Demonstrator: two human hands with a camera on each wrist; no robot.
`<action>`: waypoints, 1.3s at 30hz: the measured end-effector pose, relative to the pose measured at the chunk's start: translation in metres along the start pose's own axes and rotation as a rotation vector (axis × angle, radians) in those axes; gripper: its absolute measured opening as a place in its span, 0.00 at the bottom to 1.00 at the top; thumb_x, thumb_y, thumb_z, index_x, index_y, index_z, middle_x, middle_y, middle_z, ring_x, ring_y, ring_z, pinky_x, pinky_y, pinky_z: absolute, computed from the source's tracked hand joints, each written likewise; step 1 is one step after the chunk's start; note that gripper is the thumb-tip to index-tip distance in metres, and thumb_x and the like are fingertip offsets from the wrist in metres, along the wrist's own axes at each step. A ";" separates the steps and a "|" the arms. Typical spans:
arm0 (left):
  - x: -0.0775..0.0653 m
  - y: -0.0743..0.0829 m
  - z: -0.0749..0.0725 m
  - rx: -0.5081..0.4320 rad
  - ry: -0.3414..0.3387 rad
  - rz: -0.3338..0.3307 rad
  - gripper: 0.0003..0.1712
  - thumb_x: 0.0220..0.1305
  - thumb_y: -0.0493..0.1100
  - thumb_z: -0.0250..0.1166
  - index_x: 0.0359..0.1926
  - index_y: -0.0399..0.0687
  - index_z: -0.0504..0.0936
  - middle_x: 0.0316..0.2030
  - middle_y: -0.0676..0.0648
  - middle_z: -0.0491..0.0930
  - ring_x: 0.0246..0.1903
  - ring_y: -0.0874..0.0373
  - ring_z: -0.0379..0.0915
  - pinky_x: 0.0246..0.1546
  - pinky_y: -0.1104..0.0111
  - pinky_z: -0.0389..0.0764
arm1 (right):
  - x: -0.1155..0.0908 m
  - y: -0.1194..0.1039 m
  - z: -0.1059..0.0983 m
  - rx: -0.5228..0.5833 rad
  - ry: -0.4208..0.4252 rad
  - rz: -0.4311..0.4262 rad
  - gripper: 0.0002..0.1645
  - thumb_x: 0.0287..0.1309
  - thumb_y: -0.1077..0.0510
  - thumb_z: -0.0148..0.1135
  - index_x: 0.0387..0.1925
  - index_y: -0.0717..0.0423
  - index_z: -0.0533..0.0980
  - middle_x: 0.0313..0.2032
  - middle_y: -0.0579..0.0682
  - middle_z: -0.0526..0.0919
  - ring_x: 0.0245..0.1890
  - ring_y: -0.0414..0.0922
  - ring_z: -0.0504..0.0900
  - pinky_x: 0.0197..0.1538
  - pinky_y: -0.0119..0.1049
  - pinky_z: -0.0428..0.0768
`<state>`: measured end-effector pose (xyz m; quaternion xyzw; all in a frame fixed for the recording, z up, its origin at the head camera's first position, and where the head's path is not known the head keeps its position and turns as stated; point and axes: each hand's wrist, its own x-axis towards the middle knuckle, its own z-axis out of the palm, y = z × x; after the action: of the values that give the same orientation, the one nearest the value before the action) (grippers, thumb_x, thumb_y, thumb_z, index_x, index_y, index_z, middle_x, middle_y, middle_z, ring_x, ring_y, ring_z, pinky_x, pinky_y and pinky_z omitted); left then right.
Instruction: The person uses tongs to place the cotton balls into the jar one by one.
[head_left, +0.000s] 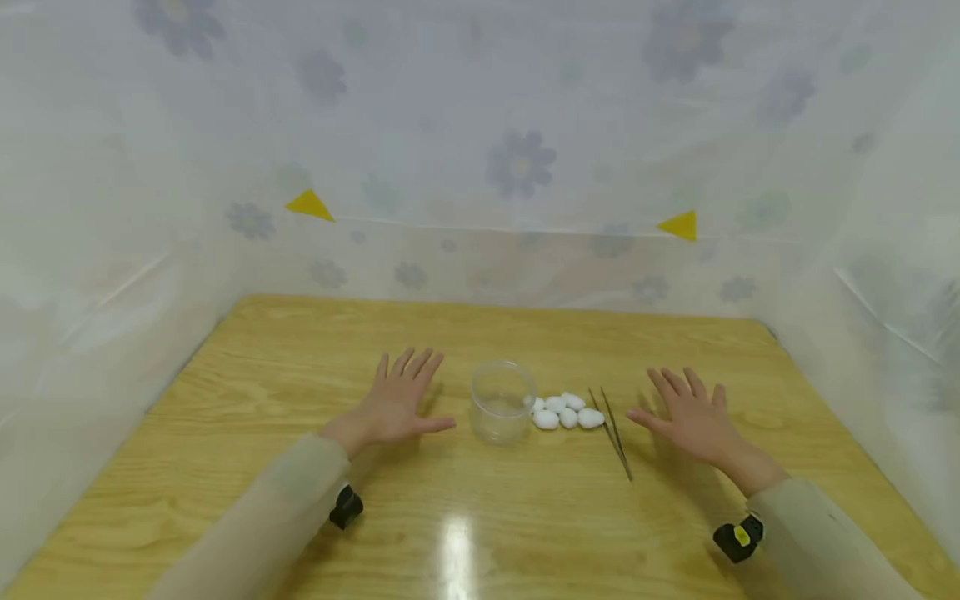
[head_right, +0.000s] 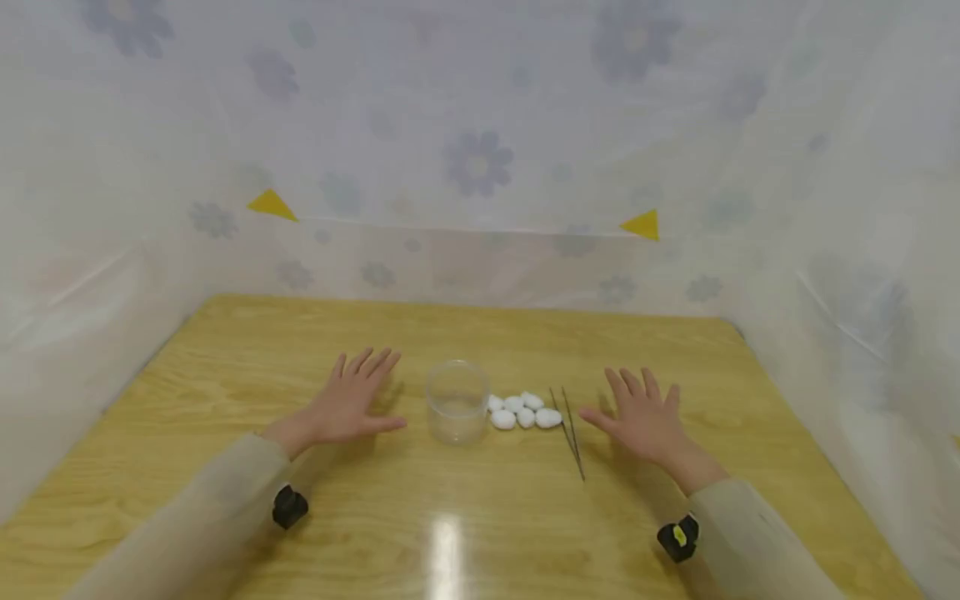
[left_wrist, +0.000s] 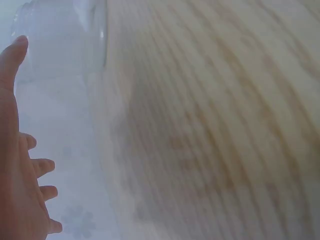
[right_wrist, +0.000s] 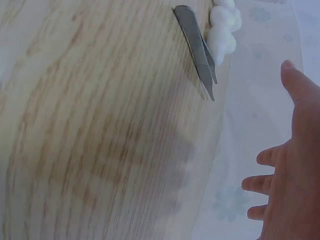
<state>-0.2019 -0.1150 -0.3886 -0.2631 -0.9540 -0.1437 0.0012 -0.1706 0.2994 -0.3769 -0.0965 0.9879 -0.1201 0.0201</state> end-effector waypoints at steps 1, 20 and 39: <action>0.001 0.000 -0.001 0.002 0.005 -0.002 0.56 0.55 0.68 0.60 0.73 0.44 0.48 0.71 0.37 0.50 0.70 0.35 0.41 0.64 0.35 0.41 | 0.001 -0.001 0.000 -0.005 0.001 -0.001 0.54 0.57 0.30 0.51 0.70 0.63 0.50 0.67 0.70 0.53 0.67 0.72 0.43 0.56 0.77 0.37; 0.018 0.010 -0.010 -0.110 -0.005 -0.004 0.58 0.51 0.69 0.63 0.73 0.47 0.46 0.72 0.40 0.50 0.71 0.38 0.42 0.65 0.36 0.39 | 0.007 -0.016 0.007 -0.064 -0.006 -0.023 0.54 0.54 0.29 0.54 0.68 0.63 0.56 0.65 0.68 0.59 0.66 0.71 0.47 0.57 0.77 0.39; 0.042 0.045 -0.002 -0.169 -0.089 0.005 0.63 0.45 0.70 0.67 0.73 0.51 0.46 0.70 0.45 0.55 0.70 0.44 0.47 0.68 0.41 0.38 | 0.010 -0.027 0.024 -0.170 0.046 -0.035 0.25 0.50 0.36 0.63 0.34 0.52 0.78 0.36 0.54 0.80 0.43 0.59 0.74 0.50 0.65 0.63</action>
<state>-0.2155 -0.0575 -0.3706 -0.2706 -0.9370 -0.2117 -0.0631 -0.1738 0.2657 -0.3936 -0.1122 0.9929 -0.0381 -0.0128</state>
